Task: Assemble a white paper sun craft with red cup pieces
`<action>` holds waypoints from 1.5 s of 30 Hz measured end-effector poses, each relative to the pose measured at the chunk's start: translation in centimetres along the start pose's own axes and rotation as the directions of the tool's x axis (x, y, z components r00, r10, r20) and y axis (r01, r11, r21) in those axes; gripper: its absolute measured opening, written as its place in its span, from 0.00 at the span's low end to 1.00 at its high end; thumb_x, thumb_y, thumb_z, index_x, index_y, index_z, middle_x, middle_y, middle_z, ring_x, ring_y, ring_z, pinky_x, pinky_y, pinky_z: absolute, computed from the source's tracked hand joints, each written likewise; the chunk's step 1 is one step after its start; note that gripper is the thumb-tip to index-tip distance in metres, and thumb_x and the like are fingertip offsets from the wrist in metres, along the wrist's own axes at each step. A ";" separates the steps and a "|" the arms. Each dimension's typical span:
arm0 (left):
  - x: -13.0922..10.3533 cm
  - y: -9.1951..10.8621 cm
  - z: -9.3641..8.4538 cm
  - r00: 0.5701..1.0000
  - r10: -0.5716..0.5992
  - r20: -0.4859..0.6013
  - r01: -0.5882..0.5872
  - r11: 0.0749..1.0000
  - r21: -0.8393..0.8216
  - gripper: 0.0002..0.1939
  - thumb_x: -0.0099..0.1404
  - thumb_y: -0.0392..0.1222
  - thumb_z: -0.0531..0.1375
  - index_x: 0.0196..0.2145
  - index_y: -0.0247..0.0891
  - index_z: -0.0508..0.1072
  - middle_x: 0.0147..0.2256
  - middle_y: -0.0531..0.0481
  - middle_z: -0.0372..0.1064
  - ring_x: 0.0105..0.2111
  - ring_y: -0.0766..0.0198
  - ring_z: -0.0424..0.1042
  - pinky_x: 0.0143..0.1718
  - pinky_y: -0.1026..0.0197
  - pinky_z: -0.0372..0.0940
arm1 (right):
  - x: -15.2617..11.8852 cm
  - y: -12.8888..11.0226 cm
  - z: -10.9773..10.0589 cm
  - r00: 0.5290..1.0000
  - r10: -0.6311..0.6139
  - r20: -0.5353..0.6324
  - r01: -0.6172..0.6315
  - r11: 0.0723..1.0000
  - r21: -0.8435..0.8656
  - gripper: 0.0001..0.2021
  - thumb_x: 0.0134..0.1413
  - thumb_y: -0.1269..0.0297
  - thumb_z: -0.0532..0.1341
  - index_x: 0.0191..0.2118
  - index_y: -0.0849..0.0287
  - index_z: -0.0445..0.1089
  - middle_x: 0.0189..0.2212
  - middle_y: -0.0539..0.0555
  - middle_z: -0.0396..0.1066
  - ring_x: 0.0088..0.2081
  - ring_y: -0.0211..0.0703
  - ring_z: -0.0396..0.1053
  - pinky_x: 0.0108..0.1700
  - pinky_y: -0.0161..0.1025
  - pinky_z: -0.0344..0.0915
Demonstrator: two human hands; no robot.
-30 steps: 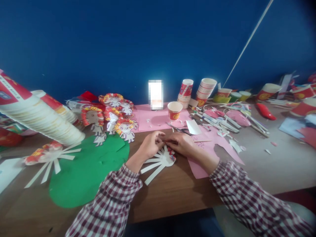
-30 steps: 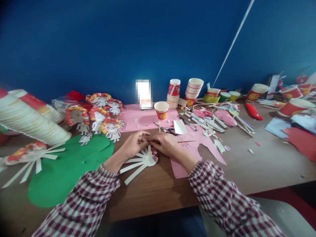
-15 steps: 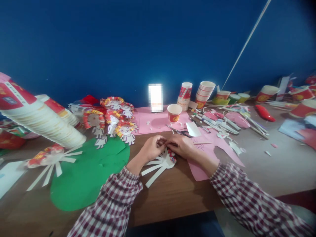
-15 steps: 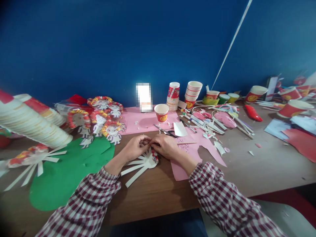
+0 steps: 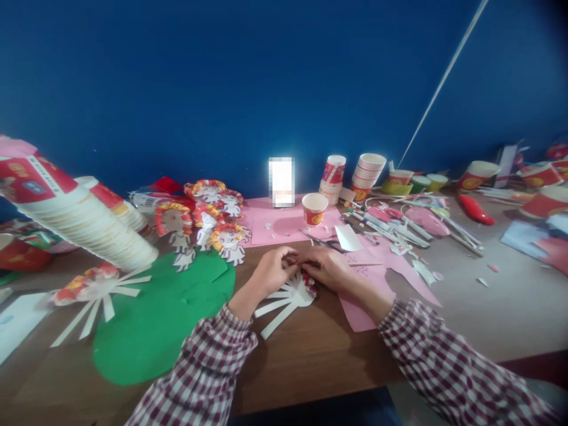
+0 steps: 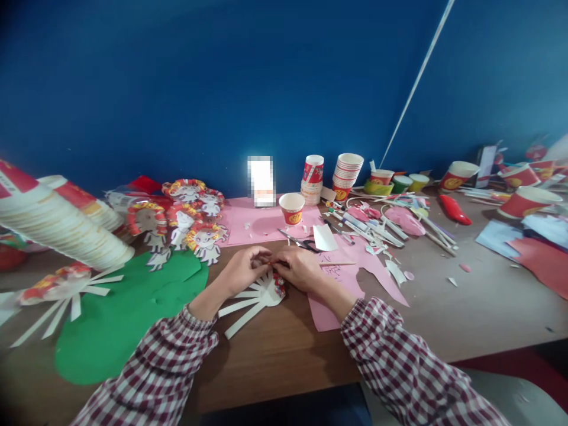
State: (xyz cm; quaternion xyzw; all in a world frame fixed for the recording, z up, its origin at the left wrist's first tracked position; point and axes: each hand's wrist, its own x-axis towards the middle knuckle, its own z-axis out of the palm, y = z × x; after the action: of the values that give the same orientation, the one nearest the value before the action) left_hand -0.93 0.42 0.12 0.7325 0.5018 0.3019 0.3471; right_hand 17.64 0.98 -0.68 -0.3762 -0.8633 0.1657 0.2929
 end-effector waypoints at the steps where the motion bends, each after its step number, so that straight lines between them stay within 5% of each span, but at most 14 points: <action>1: 0.0 0.1 -0.1 0.999 0.012 -0.049 -0.011 1.000 0.009 0.16 0.56 0.38 0.60 0.43 0.33 0.72 0.38 0.43 0.74 0.31 0.63 0.73 0.33 0.63 0.67 | 0.0 0.0 0.0 1.000 0.000 -0.008 0.000 1.000 0.005 0.10 0.53 0.73 0.59 0.40 0.55 0.73 0.38 0.52 0.74 0.40 0.41 0.70 0.42 0.37 0.64; 8: -0.3 1.6 -1.6 0.937 0.161 -0.311 -0.177 0.984 -0.023 0.11 0.61 0.41 0.57 0.38 0.34 0.74 0.33 0.46 0.74 0.29 0.67 0.71 0.31 0.67 0.66 | 0.0 0.3 0.4 0.996 0.060 -0.066 -0.061 0.998 -0.016 0.08 0.50 0.74 0.60 0.34 0.56 0.74 0.32 0.51 0.74 0.35 0.40 0.70 0.38 0.36 0.64; 15: -0.8 2.6 -2.6 0.726 0.252 -0.640 -0.263 0.961 0.081 0.10 0.63 0.41 0.56 0.38 0.34 0.73 0.32 0.46 0.73 0.28 0.68 0.70 0.30 0.67 0.65 | 0.0 0.2 0.5 0.994 0.088 -0.064 -0.088 0.996 0.002 0.08 0.51 0.73 0.59 0.34 0.56 0.75 0.33 0.51 0.74 0.35 0.39 0.70 0.37 0.34 0.63; 17: -1.1 2.9 -2.0 0.752 0.315 -0.579 -0.300 0.946 0.125 0.09 0.63 0.40 0.55 0.39 0.35 0.73 0.33 0.47 0.73 0.30 0.68 0.71 0.32 0.66 0.65 | 0.0 0.3 0.4 0.993 0.095 -0.062 -0.096 0.995 -0.006 0.08 0.51 0.72 0.59 0.34 0.56 0.75 0.32 0.51 0.74 0.35 0.39 0.70 0.37 0.33 0.63; 21: -1.3 2.7 -0.3 0.871 0.356 -0.337 -0.298 0.931 0.212 0.10 0.65 0.37 0.52 0.40 0.36 0.72 0.37 0.46 0.73 0.36 0.64 0.71 0.39 0.63 0.65 | 0.0 0.4 0.4 0.994 0.100 -0.050 -0.101 0.995 -0.020 0.09 0.49 0.74 0.60 0.35 0.55 0.74 0.32 0.50 0.74 0.34 0.39 0.69 0.36 0.33 0.62; 27: -0.6 0.4 1.4 0.936 0.262 -0.235 -0.192 0.940 0.280 0.11 0.65 0.35 0.50 0.40 0.35 0.70 0.38 0.44 0.73 0.37 0.61 0.72 0.41 0.60 0.64 | -0.1 0.6 0.2 0.999 0.033 -0.007 -0.033 0.999 -0.004 0.11 0.52 0.72 0.59 0.40 0.54 0.73 0.38 0.51 0.74 0.39 0.41 0.69 0.41 0.35 0.62; 36: -0.2 0.2 0.5 0.993 0.116 -0.020 -0.105 0.949 0.297 0.13 0.65 0.39 0.50 0.35 0.34 0.73 0.33 0.46 0.73 0.32 0.63 0.70 0.35 0.64 0.62 | -0.1 0.4 -0.2 1.000 0.012 -0.021 -0.013 0.999 -0.037 0.05 0.54 0.69 0.60 0.36 0.59 0.73 0.30 0.52 0.71 0.32 0.38 0.67 0.34 0.33 0.59; 45: -0.3 0.7 0.2 0.995 0.081 0.052 -0.093 0.948 0.304 0.14 0.64 0.43 0.52 0.30 0.34 0.76 0.28 0.46 0.73 0.28 0.64 0.69 0.29 0.65 0.56 | -0.2 0.7 0.0 0.998 -0.017 -0.063 0.016 1.000 -0.027 0.04 0.53 0.69 0.61 0.35 0.58 0.73 0.30 0.51 0.71 0.32 0.38 0.67 0.35 0.33 0.59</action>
State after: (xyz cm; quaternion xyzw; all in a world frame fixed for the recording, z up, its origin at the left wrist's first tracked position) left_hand -0.51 -0.06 0.59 0.8046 0.5029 0.2212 0.2255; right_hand 18.16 1.30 -1.13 -0.3780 -0.8587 0.1397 0.3165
